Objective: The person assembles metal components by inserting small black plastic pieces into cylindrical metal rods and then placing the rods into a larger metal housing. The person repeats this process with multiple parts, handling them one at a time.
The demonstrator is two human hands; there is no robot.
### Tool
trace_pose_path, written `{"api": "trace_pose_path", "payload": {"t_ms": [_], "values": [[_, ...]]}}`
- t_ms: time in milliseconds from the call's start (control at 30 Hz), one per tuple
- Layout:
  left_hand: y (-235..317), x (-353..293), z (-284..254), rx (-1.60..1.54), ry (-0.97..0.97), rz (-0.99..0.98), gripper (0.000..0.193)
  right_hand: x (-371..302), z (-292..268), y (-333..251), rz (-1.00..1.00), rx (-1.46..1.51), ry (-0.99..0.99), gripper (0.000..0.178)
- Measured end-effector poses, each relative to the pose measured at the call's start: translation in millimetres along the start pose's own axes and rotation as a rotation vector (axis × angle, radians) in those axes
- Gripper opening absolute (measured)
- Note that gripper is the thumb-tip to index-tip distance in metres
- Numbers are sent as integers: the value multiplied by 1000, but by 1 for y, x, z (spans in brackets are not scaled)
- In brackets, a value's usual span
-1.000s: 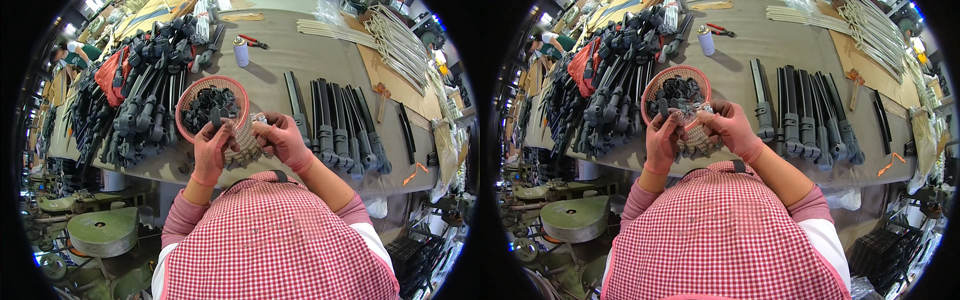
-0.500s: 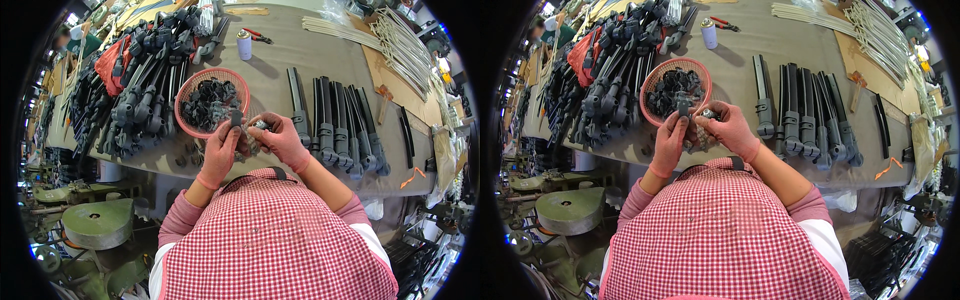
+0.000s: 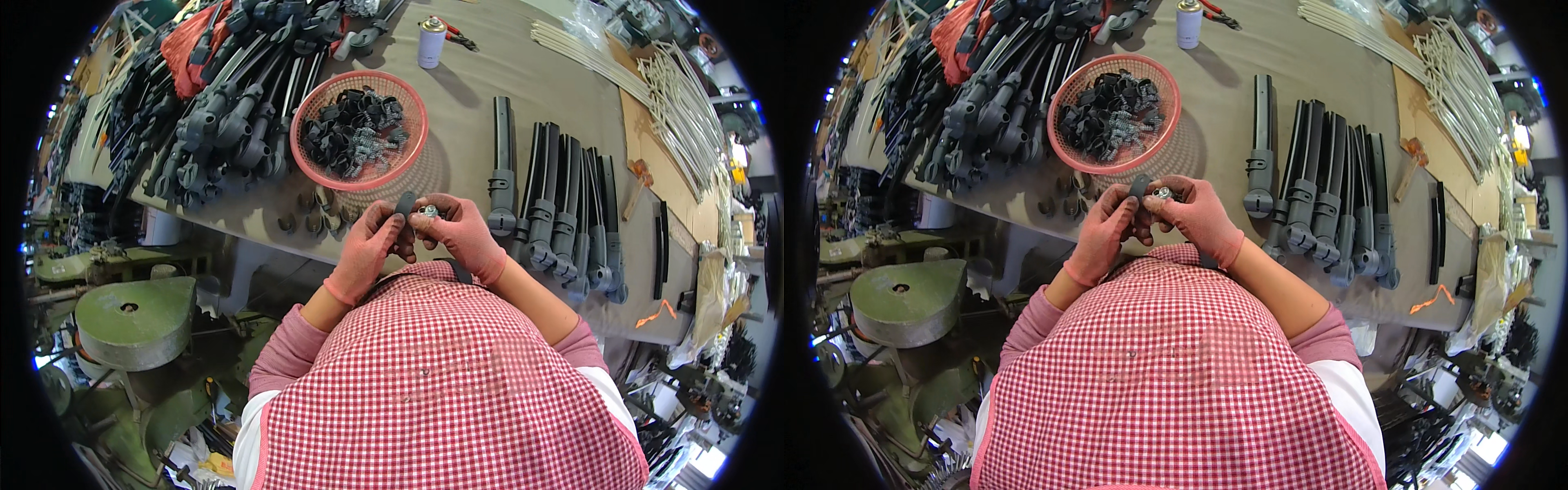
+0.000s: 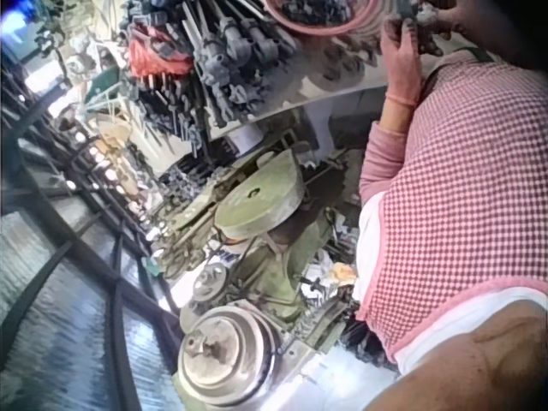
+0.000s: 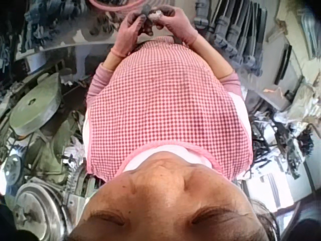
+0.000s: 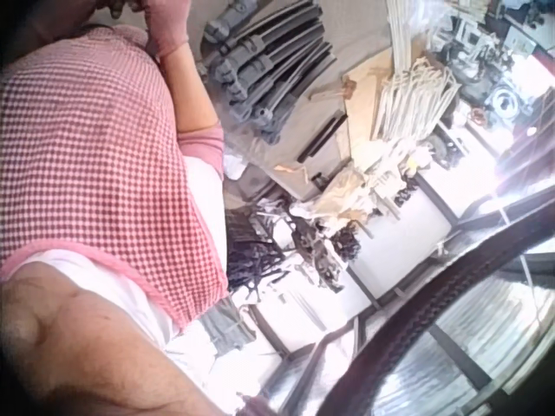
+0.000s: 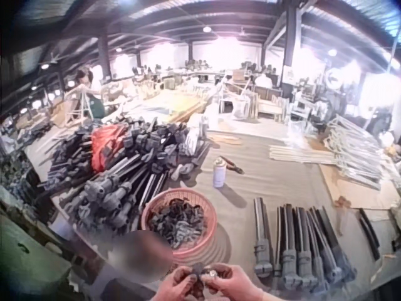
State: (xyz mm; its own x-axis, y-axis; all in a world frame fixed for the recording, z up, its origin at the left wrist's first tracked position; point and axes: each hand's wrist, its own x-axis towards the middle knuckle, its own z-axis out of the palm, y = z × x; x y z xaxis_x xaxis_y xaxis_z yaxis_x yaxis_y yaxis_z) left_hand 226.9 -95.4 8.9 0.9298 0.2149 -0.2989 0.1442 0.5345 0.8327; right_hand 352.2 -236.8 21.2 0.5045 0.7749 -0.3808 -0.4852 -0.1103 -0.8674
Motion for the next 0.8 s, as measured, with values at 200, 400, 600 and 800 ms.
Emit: {"api": "trace_pose_path", "payload": {"t_ms": [200, 400, 600, 800], "values": [[-17, -12, -8, -120, 97, 36, 26, 4, 8, 15, 49, -35, -42, 29], [-16, -26, -14, -170, 141, 25, 26, 11, 11, 16, 135, -43, -56, 27], [-21, -35, -14, -103, 162, 74, 20, 14, 16, 16, 160, -126, -116, 26], [-19, -38, -19, -150, 174, 61, 16, 11, 27, 18, 93, -166, -64, 31]]}}
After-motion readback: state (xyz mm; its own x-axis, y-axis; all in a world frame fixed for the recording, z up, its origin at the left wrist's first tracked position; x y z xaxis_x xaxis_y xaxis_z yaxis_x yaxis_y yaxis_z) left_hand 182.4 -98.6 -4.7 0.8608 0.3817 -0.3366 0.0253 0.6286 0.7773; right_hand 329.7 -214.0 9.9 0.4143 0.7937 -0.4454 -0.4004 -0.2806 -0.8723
